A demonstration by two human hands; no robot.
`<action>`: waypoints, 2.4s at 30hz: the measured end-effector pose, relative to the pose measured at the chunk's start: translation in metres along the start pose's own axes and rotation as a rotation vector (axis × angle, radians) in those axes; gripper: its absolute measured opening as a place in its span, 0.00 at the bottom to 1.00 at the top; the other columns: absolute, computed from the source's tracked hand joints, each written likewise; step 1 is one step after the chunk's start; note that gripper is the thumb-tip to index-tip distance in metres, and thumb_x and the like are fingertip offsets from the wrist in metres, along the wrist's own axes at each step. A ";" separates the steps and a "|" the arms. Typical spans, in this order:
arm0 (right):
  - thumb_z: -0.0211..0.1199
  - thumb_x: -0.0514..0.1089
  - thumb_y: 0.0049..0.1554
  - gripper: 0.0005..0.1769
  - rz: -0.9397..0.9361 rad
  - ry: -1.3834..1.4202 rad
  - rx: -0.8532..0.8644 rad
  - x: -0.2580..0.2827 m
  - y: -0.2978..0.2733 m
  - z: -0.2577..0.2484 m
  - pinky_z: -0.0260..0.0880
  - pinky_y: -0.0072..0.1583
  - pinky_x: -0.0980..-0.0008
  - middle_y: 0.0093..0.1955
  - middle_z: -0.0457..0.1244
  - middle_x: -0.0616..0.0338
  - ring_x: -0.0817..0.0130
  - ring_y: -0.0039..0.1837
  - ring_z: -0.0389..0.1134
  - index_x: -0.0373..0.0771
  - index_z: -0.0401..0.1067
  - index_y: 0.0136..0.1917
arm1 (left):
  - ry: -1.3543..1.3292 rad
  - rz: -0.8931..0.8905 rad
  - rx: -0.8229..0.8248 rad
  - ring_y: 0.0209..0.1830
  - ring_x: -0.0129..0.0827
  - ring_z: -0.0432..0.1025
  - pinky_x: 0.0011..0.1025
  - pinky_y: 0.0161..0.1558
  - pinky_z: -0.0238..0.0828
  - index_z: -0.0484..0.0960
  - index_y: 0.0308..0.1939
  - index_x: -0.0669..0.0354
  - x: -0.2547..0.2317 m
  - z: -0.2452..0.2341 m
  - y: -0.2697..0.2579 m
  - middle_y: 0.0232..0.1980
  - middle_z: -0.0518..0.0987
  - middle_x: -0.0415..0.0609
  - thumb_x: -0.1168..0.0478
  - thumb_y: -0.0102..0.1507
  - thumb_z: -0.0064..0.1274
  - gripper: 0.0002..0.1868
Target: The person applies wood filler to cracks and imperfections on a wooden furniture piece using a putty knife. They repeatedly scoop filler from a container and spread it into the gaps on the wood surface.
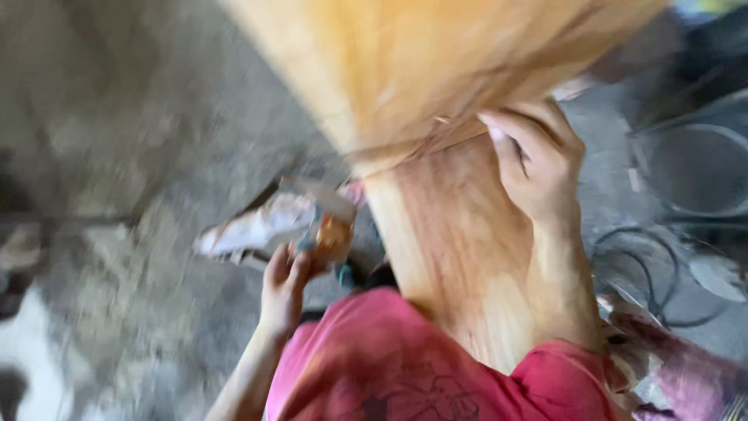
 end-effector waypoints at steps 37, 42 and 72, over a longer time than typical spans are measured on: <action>0.63 0.24 0.59 0.18 0.259 0.362 0.383 0.126 -0.115 0.126 0.70 0.43 0.75 0.52 0.68 0.52 0.71 0.45 0.70 0.32 0.76 0.61 | -0.259 -0.054 -0.029 0.46 0.33 0.79 0.32 0.47 0.80 0.71 0.61 0.66 -0.026 -0.017 -0.047 0.53 0.82 0.51 0.58 0.73 0.45 0.17; 0.63 0.25 0.59 0.16 0.265 0.373 0.435 0.129 -0.112 0.128 0.73 0.44 0.74 0.52 0.68 0.53 0.71 0.47 0.71 0.32 0.76 0.60 | -0.239 -0.078 -0.035 0.43 0.32 0.78 0.30 0.44 0.78 0.71 0.61 0.66 -0.030 -0.017 -0.047 0.51 0.82 0.51 0.58 0.73 0.46 0.17; 0.66 0.26 0.55 0.22 -0.107 0.024 0.364 0.162 -0.083 0.135 0.73 0.53 0.62 0.55 0.67 0.53 0.58 0.53 0.69 0.39 0.78 0.62 | 0.010 0.022 -0.073 0.37 0.21 0.73 0.22 0.37 0.72 0.73 0.62 0.64 -0.037 -0.035 -0.047 0.47 0.83 0.45 0.62 0.73 0.45 0.16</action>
Point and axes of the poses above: each hand's wrist, its own y-axis towards the middle knuckle, its own z-axis out of the palm, x = y × z, the point moved 9 cm from there along y, towards the middle knuckle
